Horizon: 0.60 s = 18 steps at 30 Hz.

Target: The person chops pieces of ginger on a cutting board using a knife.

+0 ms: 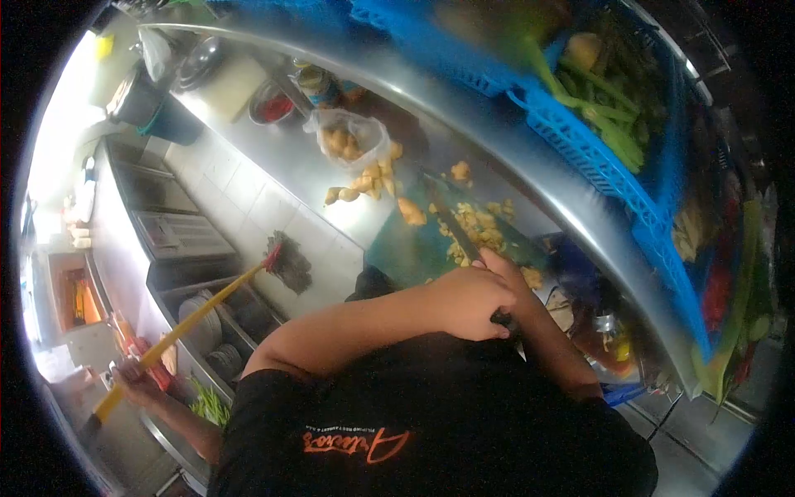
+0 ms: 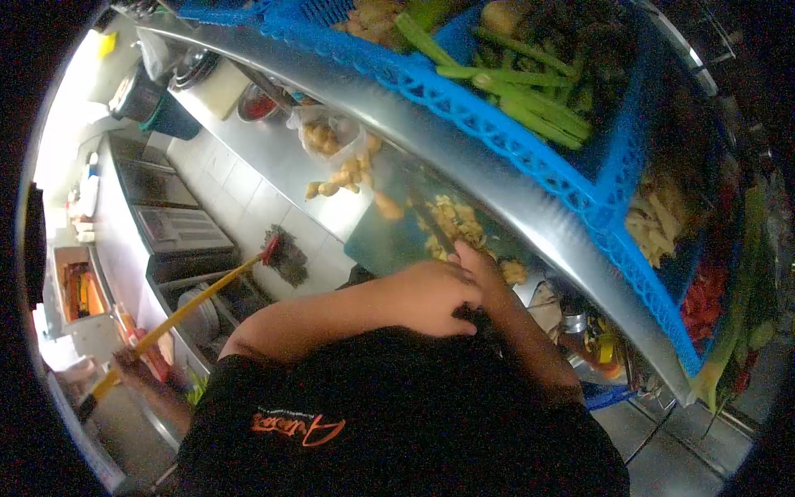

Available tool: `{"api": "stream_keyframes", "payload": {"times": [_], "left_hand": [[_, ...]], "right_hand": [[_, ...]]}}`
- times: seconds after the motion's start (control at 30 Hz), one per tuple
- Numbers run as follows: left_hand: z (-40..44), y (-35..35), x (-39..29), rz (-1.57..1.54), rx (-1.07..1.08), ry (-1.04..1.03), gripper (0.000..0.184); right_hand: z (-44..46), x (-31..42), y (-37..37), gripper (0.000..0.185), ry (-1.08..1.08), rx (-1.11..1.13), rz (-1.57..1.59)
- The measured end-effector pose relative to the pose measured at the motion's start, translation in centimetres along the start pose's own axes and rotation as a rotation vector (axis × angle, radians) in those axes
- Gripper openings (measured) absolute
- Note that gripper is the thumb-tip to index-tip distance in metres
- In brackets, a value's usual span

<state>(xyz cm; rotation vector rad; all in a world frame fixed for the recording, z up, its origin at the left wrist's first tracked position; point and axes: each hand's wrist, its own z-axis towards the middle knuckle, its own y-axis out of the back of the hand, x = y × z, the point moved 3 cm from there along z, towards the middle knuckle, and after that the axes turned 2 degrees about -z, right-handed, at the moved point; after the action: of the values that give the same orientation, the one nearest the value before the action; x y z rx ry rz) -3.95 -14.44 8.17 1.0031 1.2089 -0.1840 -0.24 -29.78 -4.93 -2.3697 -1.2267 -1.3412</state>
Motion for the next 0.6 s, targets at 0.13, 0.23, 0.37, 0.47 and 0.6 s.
{"api": "stream_keyframes", "payload": {"times": [0.13,0.23,0.37,0.47,0.6], "left_hand": [[-0.1,-0.4,0.7,-0.057,0.045,0.253,0.027],[-0.4,-0.5,-0.8,-0.053,0.147,0.307,0.029],[1.1,-2.1,-1.6,0.081,0.089,0.061,0.034],[1.3,-2.7,-1.5,0.056,0.068,0.109,0.035],[-1.2,1.0,0.7,0.109,-0.195,0.445,0.032]], "right_hand": [[-1.2,-2.5,-1.6,0.035,0.261,-0.029,0.449],[-1.3,-5.3,-3.9,0.036,0.132,0.048,0.616],[-6.0,-5.5,-2.3,0.034,0.407,-0.127,-0.150],[-6.9,-10.7,-3.1,0.031,0.126,-0.283,0.083],[-9.8,-3.0,-1.1,0.032,-0.020,-0.301,-0.262]]}}
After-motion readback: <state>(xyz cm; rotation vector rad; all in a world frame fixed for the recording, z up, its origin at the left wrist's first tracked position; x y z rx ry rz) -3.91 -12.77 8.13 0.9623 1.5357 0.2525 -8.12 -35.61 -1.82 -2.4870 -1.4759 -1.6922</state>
